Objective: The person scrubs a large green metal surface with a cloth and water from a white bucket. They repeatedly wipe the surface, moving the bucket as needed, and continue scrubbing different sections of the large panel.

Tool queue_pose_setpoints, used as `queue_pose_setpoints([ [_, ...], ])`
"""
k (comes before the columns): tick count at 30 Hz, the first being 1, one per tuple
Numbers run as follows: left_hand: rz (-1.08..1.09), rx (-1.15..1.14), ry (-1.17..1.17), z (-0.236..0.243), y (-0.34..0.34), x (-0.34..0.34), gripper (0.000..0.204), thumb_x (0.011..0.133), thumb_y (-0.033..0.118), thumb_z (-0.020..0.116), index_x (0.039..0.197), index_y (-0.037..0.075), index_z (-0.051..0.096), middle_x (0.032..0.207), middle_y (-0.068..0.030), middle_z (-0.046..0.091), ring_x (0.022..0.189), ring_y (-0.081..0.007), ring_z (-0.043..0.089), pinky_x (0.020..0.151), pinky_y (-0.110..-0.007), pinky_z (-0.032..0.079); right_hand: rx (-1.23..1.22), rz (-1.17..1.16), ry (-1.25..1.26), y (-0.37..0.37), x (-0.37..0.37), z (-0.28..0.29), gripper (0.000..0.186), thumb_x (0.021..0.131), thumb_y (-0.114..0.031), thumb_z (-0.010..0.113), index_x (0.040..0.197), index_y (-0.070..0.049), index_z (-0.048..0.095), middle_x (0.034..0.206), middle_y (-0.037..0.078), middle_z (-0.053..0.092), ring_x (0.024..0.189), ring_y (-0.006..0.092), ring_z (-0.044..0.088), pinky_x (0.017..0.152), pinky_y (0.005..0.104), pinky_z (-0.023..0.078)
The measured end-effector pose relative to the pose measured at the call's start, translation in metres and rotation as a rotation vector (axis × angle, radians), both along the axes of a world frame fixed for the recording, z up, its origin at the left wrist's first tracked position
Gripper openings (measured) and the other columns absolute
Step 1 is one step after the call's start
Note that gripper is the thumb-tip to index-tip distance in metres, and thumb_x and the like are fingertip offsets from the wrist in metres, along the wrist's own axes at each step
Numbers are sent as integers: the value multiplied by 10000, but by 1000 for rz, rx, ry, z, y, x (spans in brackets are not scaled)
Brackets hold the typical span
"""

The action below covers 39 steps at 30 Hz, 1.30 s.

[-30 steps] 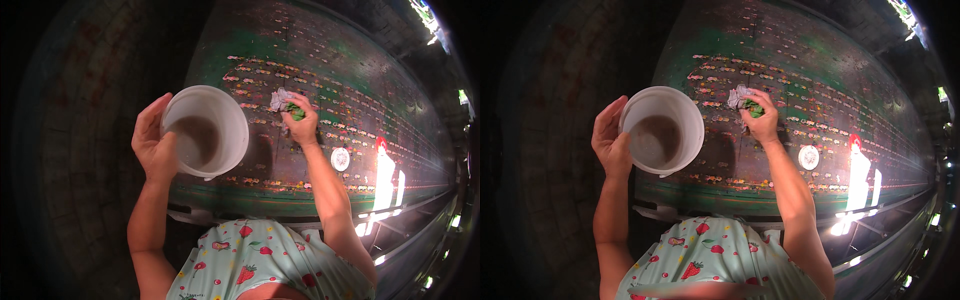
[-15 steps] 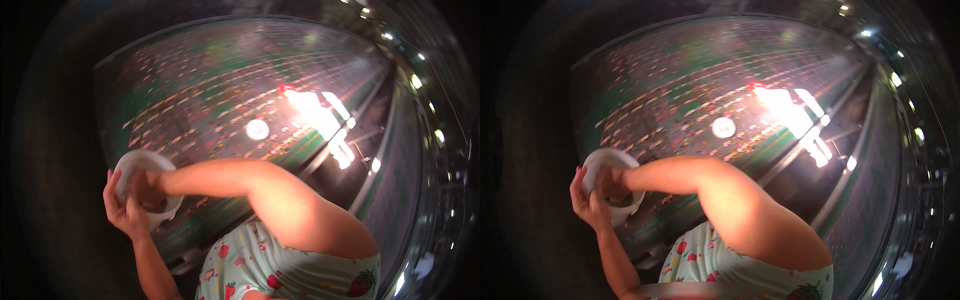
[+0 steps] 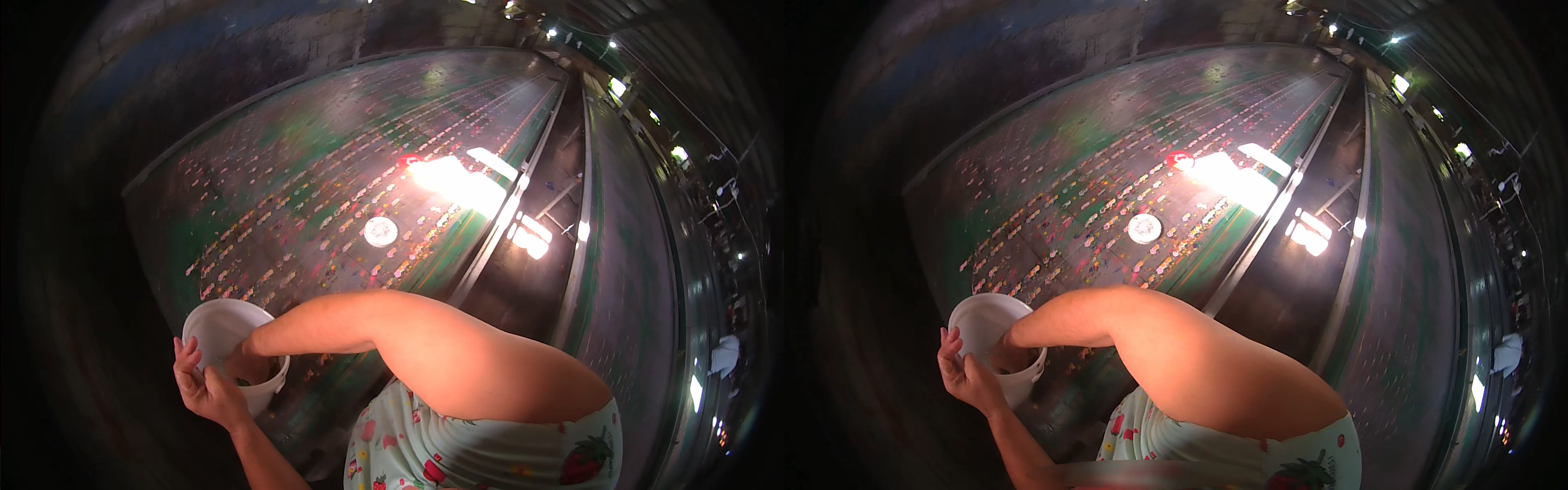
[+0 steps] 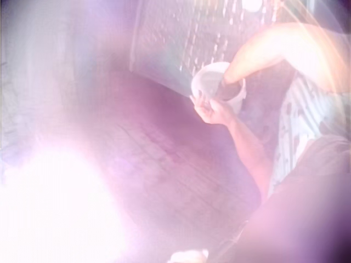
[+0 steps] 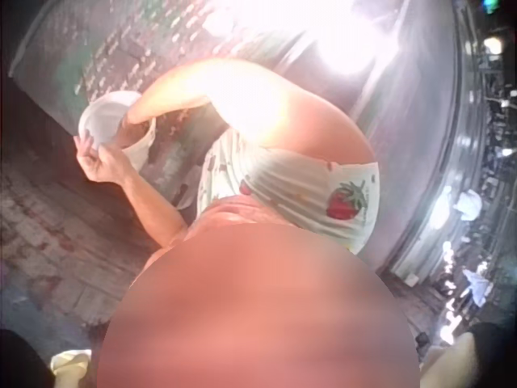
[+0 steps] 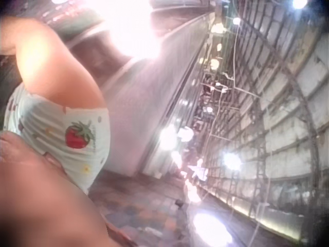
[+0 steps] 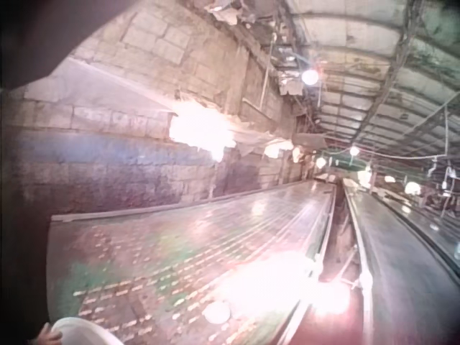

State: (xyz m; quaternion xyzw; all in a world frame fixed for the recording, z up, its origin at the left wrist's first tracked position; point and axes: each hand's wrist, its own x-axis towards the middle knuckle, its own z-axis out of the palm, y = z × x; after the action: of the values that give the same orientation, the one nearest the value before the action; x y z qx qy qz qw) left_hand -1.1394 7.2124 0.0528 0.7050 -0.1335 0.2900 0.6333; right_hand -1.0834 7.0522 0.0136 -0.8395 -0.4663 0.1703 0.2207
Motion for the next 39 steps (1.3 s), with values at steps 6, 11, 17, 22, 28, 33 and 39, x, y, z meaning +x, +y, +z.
queue_pose_setpoints([
  [6,-29,70,-40,-3,-14,-8,403,858,-223,448,1134,-18,658,1371,-208,765,1631,-485,527,1334,-619,395,189,-197,533,-13,13,-27,562,808,-232,863,1340,-69,786,1143,83,793,1096,214,767,952,430,631],
  [11,-1,27,-16,2,-20,-7,417,876,-218,441,1156,-13,672,1350,-216,773,1611,-466,545,1374,-607,351,566,-300,1021,-33,29,-27,617,818,-218,858,1406,-55,764,1145,71,785,1089,191,761,952,406,634],
  [17,50,-8,-45,4,-3,4,372,873,-214,449,1103,-35,681,1281,-215,788,1527,-409,616,1377,-615,348,1254,-588,661,-125,58,9,578,846,-145,846,1393,22,767,1259,93,778,1154,231,760,989,395,633],
  [22,195,-79,11,-2,20,-13,386,911,-201,436,1148,-39,693,1369,-240,794,1595,-474,569,1359,-588,395,810,-853,526,-197,64,-10,609,864,-194,877,1447,-75,744,1232,115,826,1088,258,806,976,455,664],
  [28,461,-326,59,-16,42,-44,316,979,-174,504,1211,-60,686,1465,-259,758,1440,-393,705,1238,-517,572,218,-938,-461,-146,31,-90,471,833,-287,917,1283,-173,838,1351,53,798,1300,302,704,1149,541,517],
  [33,644,-417,207,-27,46,-83,516,987,-157,502,1471,-44,642,1609,-205,674,1414,-311,699,1252,-481,550,239,-632,-705,-218,33,-121,358,879,-233,817,1234,-224,857,1395,26,779,1334,278,682,1095,538,507],
  [39,732,-258,458,-38,44,-123,686,1023,-99,502,1700,2,546,1732,-172,564,1576,-319,571,1325,-483,445,-56,-1003,-735,-484,71,-123,379,843,-207,841,1219,-246,875,1461,30,773,1303,301,717,1082,537,584],
])
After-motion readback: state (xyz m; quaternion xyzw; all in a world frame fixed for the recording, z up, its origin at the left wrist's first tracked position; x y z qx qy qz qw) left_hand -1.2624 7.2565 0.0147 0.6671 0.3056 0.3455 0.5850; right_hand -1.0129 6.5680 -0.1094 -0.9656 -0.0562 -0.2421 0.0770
